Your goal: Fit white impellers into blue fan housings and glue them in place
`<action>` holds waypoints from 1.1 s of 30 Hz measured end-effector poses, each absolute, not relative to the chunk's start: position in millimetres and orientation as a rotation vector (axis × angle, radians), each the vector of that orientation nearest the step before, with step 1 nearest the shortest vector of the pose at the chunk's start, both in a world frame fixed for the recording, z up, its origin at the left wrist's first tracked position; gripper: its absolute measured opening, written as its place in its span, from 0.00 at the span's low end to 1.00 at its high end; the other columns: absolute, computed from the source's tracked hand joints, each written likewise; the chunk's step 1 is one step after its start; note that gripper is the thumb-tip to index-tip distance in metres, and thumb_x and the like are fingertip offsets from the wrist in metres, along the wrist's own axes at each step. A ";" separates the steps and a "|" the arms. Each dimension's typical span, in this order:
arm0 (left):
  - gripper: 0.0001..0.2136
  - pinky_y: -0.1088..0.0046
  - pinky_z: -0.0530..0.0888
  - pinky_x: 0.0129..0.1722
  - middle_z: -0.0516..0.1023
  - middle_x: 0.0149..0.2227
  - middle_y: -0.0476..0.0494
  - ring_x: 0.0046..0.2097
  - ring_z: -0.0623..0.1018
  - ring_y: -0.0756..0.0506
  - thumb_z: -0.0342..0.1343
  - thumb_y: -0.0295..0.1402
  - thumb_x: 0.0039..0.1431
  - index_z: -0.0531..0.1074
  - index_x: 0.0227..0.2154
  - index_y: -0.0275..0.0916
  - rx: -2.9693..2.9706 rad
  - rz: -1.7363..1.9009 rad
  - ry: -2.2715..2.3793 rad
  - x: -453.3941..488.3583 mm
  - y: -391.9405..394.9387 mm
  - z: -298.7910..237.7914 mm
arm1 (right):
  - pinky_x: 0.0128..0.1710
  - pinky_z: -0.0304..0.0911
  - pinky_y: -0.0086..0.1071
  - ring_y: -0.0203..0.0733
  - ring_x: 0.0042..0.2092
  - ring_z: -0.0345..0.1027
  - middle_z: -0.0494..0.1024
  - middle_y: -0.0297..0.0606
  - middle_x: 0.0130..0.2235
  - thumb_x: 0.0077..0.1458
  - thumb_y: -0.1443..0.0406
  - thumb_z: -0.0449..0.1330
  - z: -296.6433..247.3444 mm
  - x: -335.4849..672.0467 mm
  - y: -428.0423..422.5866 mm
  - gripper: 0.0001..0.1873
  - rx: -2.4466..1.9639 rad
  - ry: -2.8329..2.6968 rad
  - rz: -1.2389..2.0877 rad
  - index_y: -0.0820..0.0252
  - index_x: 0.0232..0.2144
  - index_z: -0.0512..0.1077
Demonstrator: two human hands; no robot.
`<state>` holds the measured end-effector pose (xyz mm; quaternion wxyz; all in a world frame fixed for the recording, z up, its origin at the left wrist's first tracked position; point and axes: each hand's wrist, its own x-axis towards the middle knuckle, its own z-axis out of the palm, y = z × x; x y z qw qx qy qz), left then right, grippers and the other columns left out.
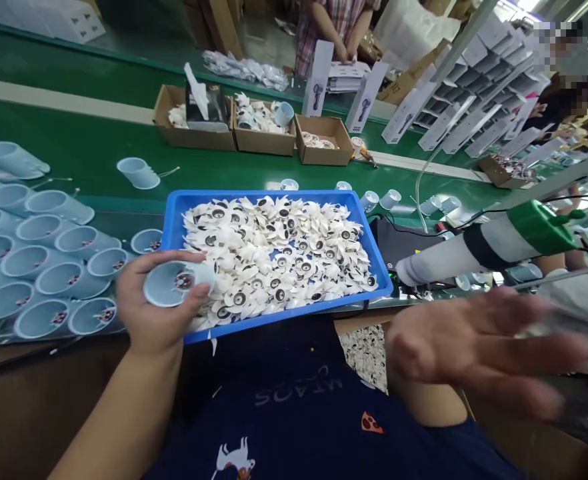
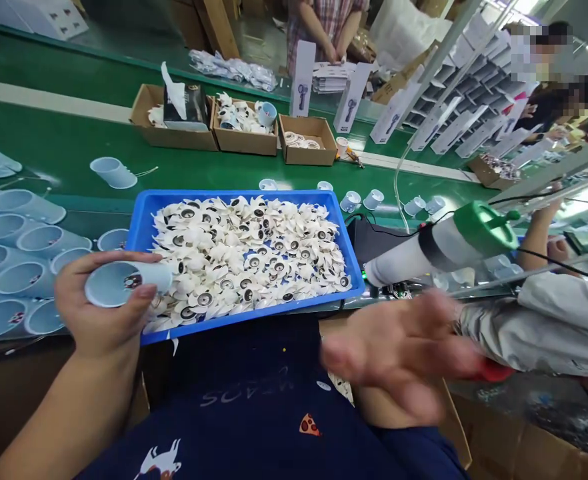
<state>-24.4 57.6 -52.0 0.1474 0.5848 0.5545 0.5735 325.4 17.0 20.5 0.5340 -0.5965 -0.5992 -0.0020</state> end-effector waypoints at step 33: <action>0.20 0.58 0.76 0.55 0.82 0.43 0.46 0.49 0.81 0.39 0.69 0.41 0.51 0.73 0.45 0.42 1.620 1.543 1.391 -27.2 50.6 -52.5 | 0.40 0.63 0.34 0.45 0.43 0.75 0.84 0.41 0.45 0.61 0.68 0.58 38.6 160.5 97.1 0.13 -1.276 -3.158 1.095 0.59 0.46 0.80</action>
